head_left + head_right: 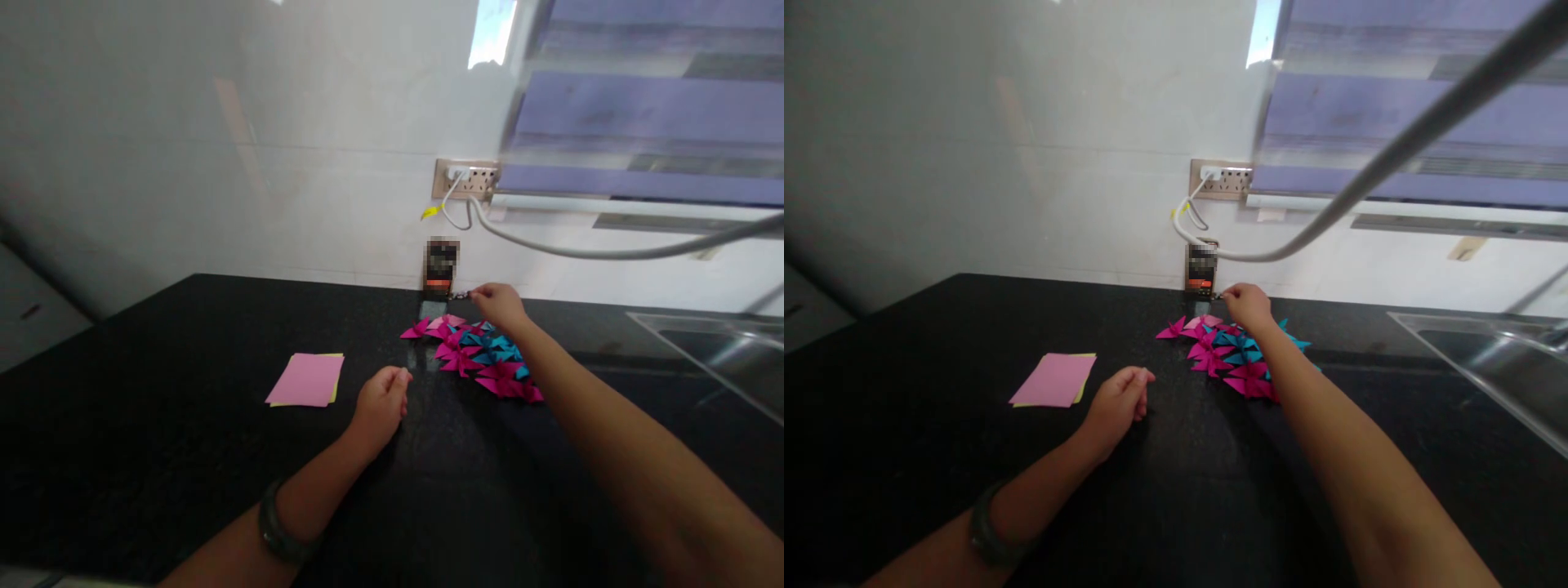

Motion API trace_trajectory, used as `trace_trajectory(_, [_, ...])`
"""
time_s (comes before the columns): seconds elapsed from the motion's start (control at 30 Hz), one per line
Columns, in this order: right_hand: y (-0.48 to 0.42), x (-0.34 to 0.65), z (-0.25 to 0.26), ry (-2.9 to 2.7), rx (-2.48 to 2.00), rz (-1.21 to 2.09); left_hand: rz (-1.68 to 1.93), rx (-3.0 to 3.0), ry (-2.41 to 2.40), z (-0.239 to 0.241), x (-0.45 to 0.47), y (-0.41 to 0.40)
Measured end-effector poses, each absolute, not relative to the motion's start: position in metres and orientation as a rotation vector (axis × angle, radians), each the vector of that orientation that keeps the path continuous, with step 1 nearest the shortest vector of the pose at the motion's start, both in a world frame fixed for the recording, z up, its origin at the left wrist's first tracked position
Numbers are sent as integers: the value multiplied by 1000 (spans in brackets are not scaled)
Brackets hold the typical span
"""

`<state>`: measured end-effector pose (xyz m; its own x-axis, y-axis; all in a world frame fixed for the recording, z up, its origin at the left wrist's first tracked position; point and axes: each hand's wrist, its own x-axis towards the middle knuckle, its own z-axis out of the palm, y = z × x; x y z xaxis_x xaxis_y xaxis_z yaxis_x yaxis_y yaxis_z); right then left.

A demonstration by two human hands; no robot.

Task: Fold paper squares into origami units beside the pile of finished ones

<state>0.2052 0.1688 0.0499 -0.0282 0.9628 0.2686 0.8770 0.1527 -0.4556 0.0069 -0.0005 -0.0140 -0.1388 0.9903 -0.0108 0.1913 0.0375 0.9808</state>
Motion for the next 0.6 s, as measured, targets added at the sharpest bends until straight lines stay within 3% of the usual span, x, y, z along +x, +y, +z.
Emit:
trace_trajectory(0.2, [86, 175, 30, -1932, -1475, 324, 1168, 1526, 1498, -7, 0, 2])
trace_trajectory(0.43, [47, 168, -9, -2032, -1345, 235, 804, 1881, 1696, 40, -59, -9])
trace_trajectory(0.6, [47, 173, -18, -2012, -1296, 195, 419, 2178, 1711, 27, -124, -14])
